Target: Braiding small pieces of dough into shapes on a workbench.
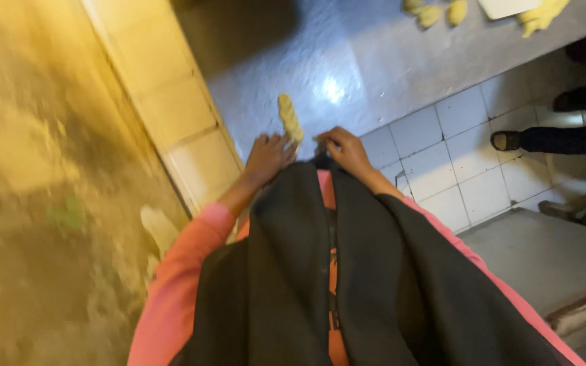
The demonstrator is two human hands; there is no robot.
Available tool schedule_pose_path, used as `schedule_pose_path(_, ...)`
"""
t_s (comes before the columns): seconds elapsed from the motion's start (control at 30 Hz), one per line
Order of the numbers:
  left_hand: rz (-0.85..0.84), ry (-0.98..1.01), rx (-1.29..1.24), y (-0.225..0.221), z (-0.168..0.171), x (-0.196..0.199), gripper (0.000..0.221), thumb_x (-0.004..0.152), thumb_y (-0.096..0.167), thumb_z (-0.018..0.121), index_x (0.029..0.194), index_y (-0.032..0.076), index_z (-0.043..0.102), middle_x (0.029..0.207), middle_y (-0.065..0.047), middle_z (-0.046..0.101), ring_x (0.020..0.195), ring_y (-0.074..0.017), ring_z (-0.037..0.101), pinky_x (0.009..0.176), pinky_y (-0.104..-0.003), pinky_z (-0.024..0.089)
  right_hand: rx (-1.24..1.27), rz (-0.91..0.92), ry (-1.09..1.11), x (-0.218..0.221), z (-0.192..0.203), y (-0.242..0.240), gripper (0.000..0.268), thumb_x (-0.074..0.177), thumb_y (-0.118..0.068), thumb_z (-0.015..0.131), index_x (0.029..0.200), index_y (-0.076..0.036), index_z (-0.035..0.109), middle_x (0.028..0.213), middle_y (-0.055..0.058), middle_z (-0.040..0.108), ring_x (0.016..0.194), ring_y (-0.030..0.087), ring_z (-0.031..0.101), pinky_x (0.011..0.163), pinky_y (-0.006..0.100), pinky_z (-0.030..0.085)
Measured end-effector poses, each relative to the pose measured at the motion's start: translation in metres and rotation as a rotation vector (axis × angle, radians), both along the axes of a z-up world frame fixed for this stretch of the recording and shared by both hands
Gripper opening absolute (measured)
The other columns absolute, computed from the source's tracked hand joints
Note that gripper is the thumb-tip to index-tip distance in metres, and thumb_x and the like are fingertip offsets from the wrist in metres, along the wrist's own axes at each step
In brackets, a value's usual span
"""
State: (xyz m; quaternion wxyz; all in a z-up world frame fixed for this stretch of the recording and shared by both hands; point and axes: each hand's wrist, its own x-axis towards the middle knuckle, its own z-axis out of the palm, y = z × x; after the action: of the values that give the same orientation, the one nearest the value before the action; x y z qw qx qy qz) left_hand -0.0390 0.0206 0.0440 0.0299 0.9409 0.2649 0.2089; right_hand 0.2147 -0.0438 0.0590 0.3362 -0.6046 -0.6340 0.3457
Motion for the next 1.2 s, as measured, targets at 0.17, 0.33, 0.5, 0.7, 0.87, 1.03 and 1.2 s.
schedule_pose_path(0.17, -0.155, 0.01, -0.044, 0.012, -0.005, 0.013, 0.015, 0.095, 0.025, 0.071, 0.1, 0.011, 0.071, 0.104, -0.004, 0.064, 0.096, -0.0233, 0.058, 0.08, -0.04, 0.042, 0.034, -0.076, -0.038, 0.032, 0.007, -0.004, 0.022, 0.092, -0.004, 0.063, 0.11, -0.005, 0.074, 0.099, 0.011, 0.072, 0.086, 0.026, 0.071, 0.075, 0.036, 0.056)
schedule_pose_path(0.33, -0.087, -0.048, -0.16, 0.0, -0.041, 0.023, 0.018, 0.095, 0.028, 0.073, 0.096, 0.01, 0.068, 0.111, -0.005, 0.064, 0.101, -0.0265, 0.058, 0.087, -0.044, 0.042, 0.003, -0.179, -0.027, 0.068, 0.003, -0.02, 0.017, 0.095, -0.01, 0.065, 0.107, -0.005, 0.075, 0.097, 0.012, 0.075, 0.085, 0.026, 0.072, 0.074, 0.037, 0.056)
schedule_pose_path(0.5, 0.402, -0.04, -0.236, -0.006, -0.025, 0.039, 0.075, 0.083, 0.054, 0.077, 0.142, 0.015, 0.053, 0.149, -0.02, 0.041, 0.13, -0.0401, 0.044, 0.101, -0.057, 0.036, -0.096, -0.313, 0.125, 0.113, 0.004, -0.013, 0.022, 0.095, -0.009, 0.058, 0.11, -0.005, 0.074, 0.1, 0.01, 0.077, 0.089, 0.022, 0.075, 0.078, 0.034, 0.059)
schedule_pose_path(0.7, 0.729, 0.155, -0.332, -0.004, -0.026, 0.054, 0.126, 0.061, 0.074, 0.077, 0.163, 0.021, 0.026, 0.168, -0.026, 0.015, 0.144, -0.0444, 0.031, 0.104, -0.064, 0.032, -0.111, -0.384, 0.006, 0.183, -0.021, 0.059, 0.026, 0.093, -0.016, 0.066, 0.115, -0.006, 0.074, 0.104, 0.013, 0.07, 0.094, 0.027, 0.07, 0.085, 0.038, 0.056)
schedule_pose_path(0.87, 0.842, 0.091, -0.351, -0.012, -0.024, 0.064, 0.124, 0.06, 0.074, 0.077, 0.16, 0.023, 0.025, 0.167, -0.02, 0.019, 0.145, -0.0437, 0.03, 0.107, -0.064, 0.028, 0.202, -0.44, -0.424, 0.224, -0.012, 0.14, 0.056, 0.079, -0.014, 0.071, 0.133, -0.001, 0.06, 0.131, 0.021, 0.053, 0.115, 0.042, 0.054, 0.092, 0.048, 0.046)
schedule_pose_path(1.03, 0.968, -0.144, -0.348, -0.016, -0.024, 0.1, 0.115, 0.066, 0.066, 0.078, 0.159, 0.016, 0.029, 0.163, -0.018, 0.028, 0.144, -0.0419, 0.031, 0.111, -0.065, 0.024, 0.236, -0.378, -0.627, 0.252, -0.031, 0.182, 0.048, 0.079, -0.016, 0.072, 0.124, -0.004, 0.061, 0.122, 0.016, 0.058, 0.11, 0.04, 0.056, 0.087, 0.051, 0.044)
schedule_pose_path(1.2, 0.743, -0.574, -0.291, 0.0, -0.01, 0.165, 0.088, 0.085, 0.022, 0.077, 0.159, 0.007, 0.033, 0.155, -0.022, 0.037, 0.137, -0.0389, 0.047, 0.112, -0.046, 0.043, 0.298, -0.376, -0.264, 0.276, -0.058, 0.188, 0.009, 0.095, -0.011, 0.065, 0.101, -0.005, 0.061, 0.101, 0.016, 0.063, 0.102, 0.039, 0.058, 0.091, 0.046, 0.046)
